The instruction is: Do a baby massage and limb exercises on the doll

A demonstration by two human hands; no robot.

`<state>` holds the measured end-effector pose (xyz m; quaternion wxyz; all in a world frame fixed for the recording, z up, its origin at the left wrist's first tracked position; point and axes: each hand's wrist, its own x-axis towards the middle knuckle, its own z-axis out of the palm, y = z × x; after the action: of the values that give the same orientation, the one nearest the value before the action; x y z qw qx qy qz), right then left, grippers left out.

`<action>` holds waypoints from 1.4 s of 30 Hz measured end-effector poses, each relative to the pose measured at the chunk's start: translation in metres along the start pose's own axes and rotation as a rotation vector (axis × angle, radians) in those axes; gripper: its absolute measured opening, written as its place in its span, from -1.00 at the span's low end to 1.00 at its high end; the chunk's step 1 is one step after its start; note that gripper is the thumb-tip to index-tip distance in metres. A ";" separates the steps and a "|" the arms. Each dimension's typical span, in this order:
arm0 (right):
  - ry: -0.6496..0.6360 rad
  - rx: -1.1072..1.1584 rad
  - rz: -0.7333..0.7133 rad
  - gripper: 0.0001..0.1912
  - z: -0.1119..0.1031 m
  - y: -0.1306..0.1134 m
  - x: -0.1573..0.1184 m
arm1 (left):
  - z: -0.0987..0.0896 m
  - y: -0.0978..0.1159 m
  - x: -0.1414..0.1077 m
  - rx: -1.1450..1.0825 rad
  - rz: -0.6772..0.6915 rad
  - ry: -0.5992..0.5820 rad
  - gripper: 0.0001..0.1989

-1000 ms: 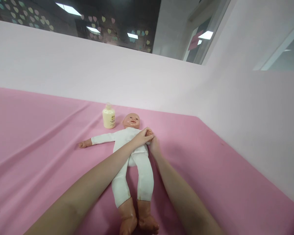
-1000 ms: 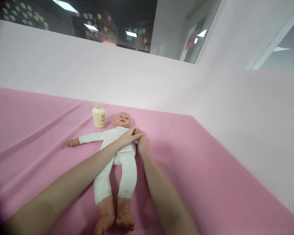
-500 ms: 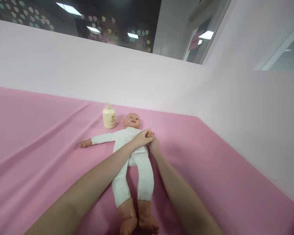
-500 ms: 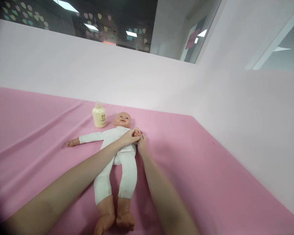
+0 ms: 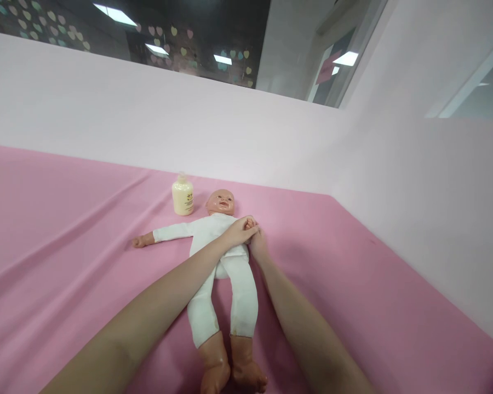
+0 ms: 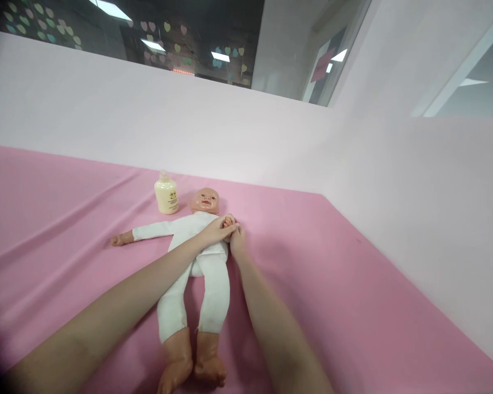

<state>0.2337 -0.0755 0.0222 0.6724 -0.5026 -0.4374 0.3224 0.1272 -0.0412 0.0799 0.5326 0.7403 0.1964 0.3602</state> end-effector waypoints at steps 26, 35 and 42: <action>0.054 -0.098 0.053 -0.68 0.000 -0.016 -0.009 | 0.000 -0.009 0.004 -0.029 0.091 0.026 -0.58; 0.073 -0.081 0.037 -0.67 -0.001 -0.017 -0.009 | 0.001 -0.009 0.003 -0.044 0.054 0.052 -0.51; 0.087 -0.061 0.004 -0.65 -0.001 -0.018 -0.009 | 0.000 -0.012 0.002 -0.025 0.034 0.065 -0.52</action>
<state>0.2311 -0.0890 0.0373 0.6747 -0.5372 -0.4161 0.2882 0.1300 -0.0353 0.0696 0.5290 0.7248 0.1965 0.3953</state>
